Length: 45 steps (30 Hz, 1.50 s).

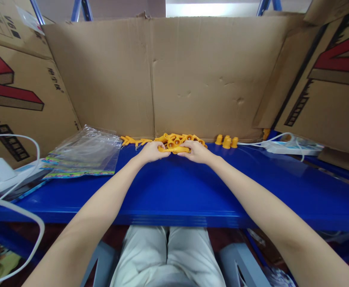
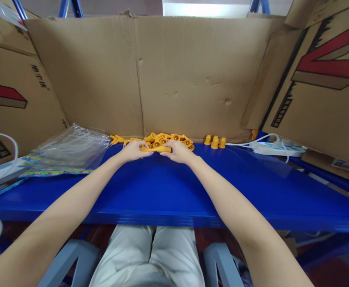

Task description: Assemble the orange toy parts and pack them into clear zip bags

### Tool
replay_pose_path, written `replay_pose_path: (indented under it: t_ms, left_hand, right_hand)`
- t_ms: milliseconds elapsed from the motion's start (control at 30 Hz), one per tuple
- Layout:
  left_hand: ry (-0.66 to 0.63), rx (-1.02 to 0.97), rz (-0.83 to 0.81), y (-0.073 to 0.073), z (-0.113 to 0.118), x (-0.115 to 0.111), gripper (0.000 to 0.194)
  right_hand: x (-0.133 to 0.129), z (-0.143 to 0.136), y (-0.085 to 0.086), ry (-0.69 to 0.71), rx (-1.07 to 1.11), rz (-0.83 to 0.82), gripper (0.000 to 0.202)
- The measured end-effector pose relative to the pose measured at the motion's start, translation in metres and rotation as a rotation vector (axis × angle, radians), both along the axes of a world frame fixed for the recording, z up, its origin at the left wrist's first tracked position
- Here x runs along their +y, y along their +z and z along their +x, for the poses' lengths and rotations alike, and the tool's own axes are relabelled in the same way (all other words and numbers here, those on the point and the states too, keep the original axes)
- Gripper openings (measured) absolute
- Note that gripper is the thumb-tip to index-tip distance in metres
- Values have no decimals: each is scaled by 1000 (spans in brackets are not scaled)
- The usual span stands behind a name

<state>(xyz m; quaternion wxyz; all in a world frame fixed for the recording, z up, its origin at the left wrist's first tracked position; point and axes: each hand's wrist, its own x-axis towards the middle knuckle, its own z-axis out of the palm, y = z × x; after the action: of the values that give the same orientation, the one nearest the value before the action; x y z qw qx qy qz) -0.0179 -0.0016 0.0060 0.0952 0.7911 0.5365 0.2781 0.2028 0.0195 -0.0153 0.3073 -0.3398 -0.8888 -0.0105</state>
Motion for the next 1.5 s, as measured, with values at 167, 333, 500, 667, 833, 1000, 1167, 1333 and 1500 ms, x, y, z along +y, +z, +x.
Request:
replay_pose_path:
  t_ms: [167,333,500,667,833,1000,1167,1333,1500]
  left_hand:
    - [3,10,7,-2,0,1,32]
    - [2,28,9,-3,-1,3,30]
    - [13,146,102,-7,-5,9,35]
    - [-25,228,116,-10,-10,10,59]
    - [-24,109,137,-15,-16,14,83]
    - [37,255,153,-22,-25,28,40]
    - [29,301,126,-28,-30,37,29]
    - [-1,283,82,-27,-28,35,29]
    - [-13,280,80,-27,-26,32,29]
  right_hand:
    - [0,0,1,4,-1,-21,26]
    - [1,0,0,6,10,-18,28]
    - [4,-1,-6,-16,4,-33,28]
    - [6,1,-8,-54,96,-67,33]
    - [13,16,4,-224,291,87,30]
    - [26,27,26,-557,491,122,33]
    - [38,20,33,-764,385,11,33]
    - [47,5,26,-831,273,28,29]
    - [52,-16,27,-829,174,74,24]
